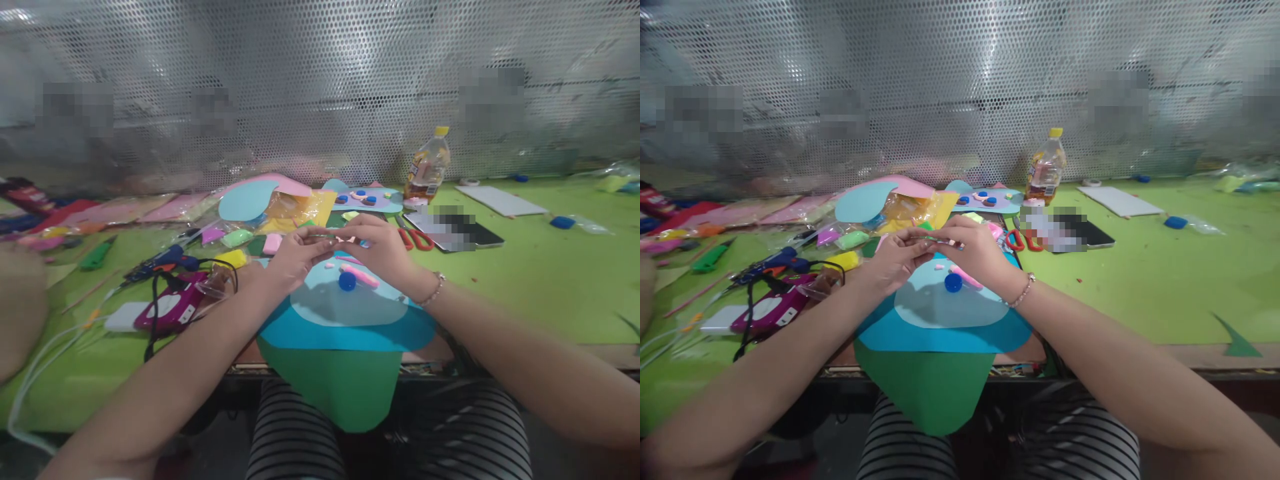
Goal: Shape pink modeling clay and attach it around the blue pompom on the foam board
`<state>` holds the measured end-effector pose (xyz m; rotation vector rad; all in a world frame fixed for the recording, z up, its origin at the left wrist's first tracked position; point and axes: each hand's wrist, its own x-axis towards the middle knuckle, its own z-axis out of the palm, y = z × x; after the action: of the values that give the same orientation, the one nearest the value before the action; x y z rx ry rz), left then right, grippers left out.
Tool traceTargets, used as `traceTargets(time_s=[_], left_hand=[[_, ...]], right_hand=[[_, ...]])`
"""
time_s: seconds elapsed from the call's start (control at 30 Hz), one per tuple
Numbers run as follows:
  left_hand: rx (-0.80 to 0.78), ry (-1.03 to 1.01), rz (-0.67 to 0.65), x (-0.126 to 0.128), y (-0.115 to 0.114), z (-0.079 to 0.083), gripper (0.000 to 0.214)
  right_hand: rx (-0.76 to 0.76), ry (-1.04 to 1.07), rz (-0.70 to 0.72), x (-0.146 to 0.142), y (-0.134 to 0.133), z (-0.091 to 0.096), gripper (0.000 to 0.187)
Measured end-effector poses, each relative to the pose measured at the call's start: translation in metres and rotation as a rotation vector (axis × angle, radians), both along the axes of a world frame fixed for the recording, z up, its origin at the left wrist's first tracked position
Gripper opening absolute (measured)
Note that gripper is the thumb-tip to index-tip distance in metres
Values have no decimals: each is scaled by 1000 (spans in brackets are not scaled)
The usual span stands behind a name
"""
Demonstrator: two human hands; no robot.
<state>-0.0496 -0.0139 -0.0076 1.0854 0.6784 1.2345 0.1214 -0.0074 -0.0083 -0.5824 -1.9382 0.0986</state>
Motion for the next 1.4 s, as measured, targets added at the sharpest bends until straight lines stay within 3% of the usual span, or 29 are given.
traceTargets(time_s=[0.1,0.37,1.0,1.4], left_hand=[[-21,-19,14,0,-1,1,27],[-120,-25,-99,-1,-2,4,21],[-90,-29,-122,-2,-1,2,35],[-130,-39,-155,-1,0,0,34]], right_hand=[[-68,31,22,-1,1,-1,9],[-100,15,18,0,0,0,9],[114,-91,43,2,2,2,11],[90,-112,47,2,-1,3,8]])
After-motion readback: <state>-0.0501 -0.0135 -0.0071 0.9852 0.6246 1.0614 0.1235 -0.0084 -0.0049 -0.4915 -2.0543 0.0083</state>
